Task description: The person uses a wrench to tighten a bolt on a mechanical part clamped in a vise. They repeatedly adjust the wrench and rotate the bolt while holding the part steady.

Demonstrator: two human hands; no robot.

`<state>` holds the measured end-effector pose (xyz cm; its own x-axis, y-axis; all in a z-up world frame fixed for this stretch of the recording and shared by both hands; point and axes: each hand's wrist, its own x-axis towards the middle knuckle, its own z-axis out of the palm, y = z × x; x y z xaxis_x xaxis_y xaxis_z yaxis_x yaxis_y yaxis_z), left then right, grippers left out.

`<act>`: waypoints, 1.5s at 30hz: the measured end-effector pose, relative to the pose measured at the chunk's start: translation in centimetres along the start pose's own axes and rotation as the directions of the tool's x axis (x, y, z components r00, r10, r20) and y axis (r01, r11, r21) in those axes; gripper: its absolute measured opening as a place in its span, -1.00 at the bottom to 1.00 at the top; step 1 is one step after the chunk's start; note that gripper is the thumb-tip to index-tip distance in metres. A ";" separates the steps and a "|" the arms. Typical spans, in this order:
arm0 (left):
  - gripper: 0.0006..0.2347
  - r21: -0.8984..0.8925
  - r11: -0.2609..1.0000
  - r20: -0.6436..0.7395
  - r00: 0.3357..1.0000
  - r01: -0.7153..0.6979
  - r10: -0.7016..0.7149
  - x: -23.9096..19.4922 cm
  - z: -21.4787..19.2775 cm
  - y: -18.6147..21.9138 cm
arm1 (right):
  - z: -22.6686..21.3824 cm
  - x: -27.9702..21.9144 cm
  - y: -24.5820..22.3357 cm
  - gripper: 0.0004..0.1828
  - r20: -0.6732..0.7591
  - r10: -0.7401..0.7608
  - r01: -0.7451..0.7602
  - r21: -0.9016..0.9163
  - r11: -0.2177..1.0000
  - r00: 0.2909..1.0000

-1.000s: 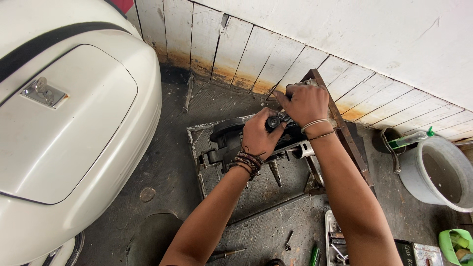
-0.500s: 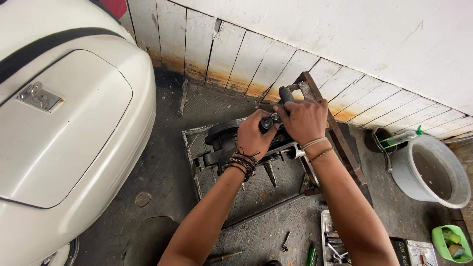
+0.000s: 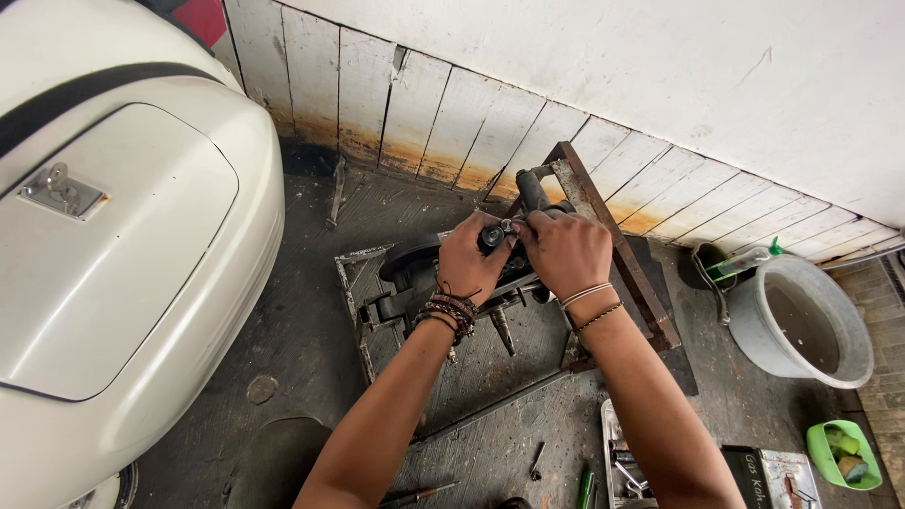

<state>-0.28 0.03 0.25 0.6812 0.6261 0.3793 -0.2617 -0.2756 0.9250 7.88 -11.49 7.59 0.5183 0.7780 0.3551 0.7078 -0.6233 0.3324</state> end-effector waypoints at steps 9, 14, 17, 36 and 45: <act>-0.88 0.005 1.000 0.003 1.000 0.007 -0.007 0.1 0.0 0.3 | 0.7 -1.0 -0.6 -0.67 0.216 0.145 -0.144 -0.022 0.989 0.966; -0.92 0.019 1.000 -0.010 1.000 -0.019 0.019 0.1 0.2 0.0 | -0.1 -1.7 -1.8 -0.71 0.174 0.106 -0.094 -0.075 0.993 0.979; -0.91 0.028 1.000 -0.006 1.000 -0.008 0.008 0.2 0.3 -0.4 | -0.1 -2.1 -2.0 -0.71 0.196 0.100 -0.086 -0.074 0.993 0.975; -0.84 0.013 1.000 -0.015 1.000 0.002 -0.002 -0.1 0.5 -0.4 | 1.9 1.0 4.1 -0.77 0.300 0.005 -0.116 0.352 0.929 0.954; -0.69 0.015 1.000 0.011 1.000 -0.018 0.018 0.0 -0.2 1.0 | 2.0 5.8 5.1 -0.73 0.286 -0.168 0.065 0.336 0.939 0.944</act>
<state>-0.69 -0.06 1.23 0.6841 0.6127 0.3957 -0.2637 -0.2981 0.9174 15.46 -9.98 9.61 0.5076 0.8611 0.0297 0.8601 -0.5084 0.0415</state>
